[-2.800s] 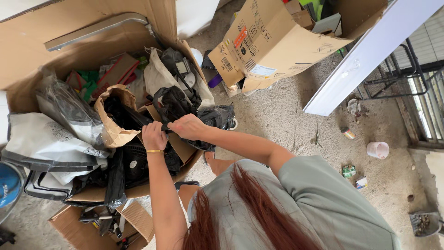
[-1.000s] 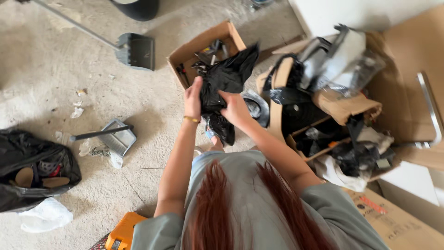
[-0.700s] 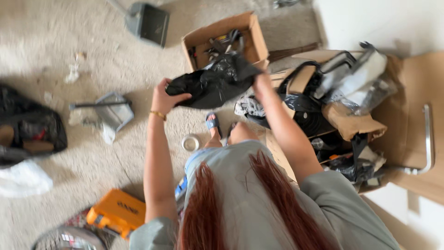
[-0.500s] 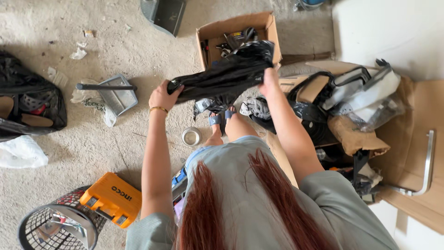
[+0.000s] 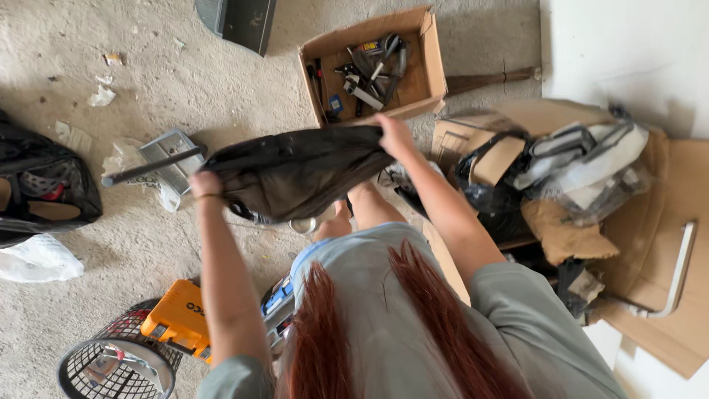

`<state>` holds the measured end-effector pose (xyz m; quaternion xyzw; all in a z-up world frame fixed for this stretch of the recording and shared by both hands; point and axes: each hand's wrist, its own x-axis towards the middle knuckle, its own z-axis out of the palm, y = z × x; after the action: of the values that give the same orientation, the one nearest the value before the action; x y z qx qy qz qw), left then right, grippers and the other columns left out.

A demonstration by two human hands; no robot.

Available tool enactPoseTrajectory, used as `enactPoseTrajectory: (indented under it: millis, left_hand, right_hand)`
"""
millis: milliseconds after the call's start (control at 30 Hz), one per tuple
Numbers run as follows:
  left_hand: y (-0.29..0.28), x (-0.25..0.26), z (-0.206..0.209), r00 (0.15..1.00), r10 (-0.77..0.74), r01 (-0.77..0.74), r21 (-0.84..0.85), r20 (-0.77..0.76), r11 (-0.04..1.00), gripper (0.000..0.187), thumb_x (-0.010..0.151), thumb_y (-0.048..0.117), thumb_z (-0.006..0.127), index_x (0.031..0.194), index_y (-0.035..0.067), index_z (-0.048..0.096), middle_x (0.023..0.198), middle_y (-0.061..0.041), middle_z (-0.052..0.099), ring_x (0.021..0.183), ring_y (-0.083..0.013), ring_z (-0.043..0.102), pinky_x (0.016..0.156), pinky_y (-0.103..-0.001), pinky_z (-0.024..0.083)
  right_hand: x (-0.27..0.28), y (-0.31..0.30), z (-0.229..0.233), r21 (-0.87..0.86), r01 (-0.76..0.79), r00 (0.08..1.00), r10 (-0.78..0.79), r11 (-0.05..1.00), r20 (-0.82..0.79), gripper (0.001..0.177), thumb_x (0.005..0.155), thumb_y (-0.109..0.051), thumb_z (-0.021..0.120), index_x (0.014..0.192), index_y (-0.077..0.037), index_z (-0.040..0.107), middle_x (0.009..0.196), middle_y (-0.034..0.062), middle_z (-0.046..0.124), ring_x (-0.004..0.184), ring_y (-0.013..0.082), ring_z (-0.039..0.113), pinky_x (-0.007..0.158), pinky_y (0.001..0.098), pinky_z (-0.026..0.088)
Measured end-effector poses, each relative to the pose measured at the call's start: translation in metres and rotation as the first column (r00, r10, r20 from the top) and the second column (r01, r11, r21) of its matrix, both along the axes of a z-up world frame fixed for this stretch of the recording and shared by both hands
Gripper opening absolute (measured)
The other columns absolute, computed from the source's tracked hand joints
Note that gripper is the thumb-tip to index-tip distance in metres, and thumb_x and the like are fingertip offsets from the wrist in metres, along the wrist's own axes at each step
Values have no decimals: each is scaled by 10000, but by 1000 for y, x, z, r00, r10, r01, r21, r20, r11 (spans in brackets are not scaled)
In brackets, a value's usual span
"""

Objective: The person sorts through a cardboard box containing tools and miscellaneous items, placing some into a black plastic bag and others into a larger box. They also fold and place a cardboard box into a trash bag.

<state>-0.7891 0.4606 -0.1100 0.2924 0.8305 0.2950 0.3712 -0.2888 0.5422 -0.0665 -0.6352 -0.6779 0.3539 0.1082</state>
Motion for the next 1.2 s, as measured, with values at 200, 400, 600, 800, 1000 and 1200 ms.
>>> enactPoseTrajectory:
  millis: [200, 400, 600, 800, 1000, 1200]
  left_hand:
    - [97, -28, 34, 925, -178, 337, -511, 336, 790, 371, 1069, 168, 387, 1287, 39, 659, 1123, -194, 690, 803, -409, 668, 671, -472, 521]
    - [170, -12, -5, 483, 382, -343, -230, 788, 911, 358, 995, 197, 480, 1204, 4, 697, 1207, -109, 749, 1069, -259, 734, 938, -400, 601]
    - [246, -5, -39, 300, 340, -656, -66, 892, 752, 439, 886, 202, 508, 1249, 36, 690, 1258, -149, 707, 1207, -354, 644, 1064, -523, 530]
    - [260, 4, -109, 549, 191, -388, 45, 814, 920, 520, 990, 328, 567, 1455, 97, 542, 1458, -94, 585, 1387, -316, 548, 1197, -521, 451]
    - [248, 1, -163, 548, 173, -282, -14, 818, 959, 691, 1029, 529, 484, 1558, 90, 415, 1563, -121, 480, 1453, -315, 477, 1213, -509, 415]
    - [262, 10, -187, 800, 300, -226, -202, 520, 953, 877, 975, 695, 285, 1633, 127, 167, 1683, -114, 233, 1538, -296, 234, 1227, -493, 237]
  right_hand:
    - [96, 37, -87, -589, 282, 900, -421, 758, -111, 438, 861, -70, 794, 1257, -186, 647, 1068, 153, 702, 982, 286, 684, 800, 401, 552]
    - [80, 90, -158, -247, -178, 907, 61, 953, -417, 633, 819, -90, 722, 1421, -231, 589, 1501, 169, 547, 1293, 292, 566, 1052, 423, 488]
    - [15, 167, -331, -891, 181, 320, -882, 416, -347, 571, 939, -457, 641, 1464, -241, 576, 1452, 85, 524, 1256, 250, 531, 1004, 482, 472]
    - [-58, 197, -470, -670, 549, 667, -745, 500, -9, 456, 994, -512, 651, 1385, -277, 639, 1002, 148, 597, 828, 250, 542, 562, 372, 450]
    - [-51, 181, -503, -600, 592, 433, -841, 538, -326, 94, 980, -207, 698, 1032, -144, 651, 844, -22, 640, 663, 70, 596, 484, 249, 468]
    - [-21, 149, -419, -445, 675, 399, -798, 589, -452, 72, 1047, -150, 589, 1046, -122, 654, 806, -26, 551, 608, 30, 433, 467, 215, 285]
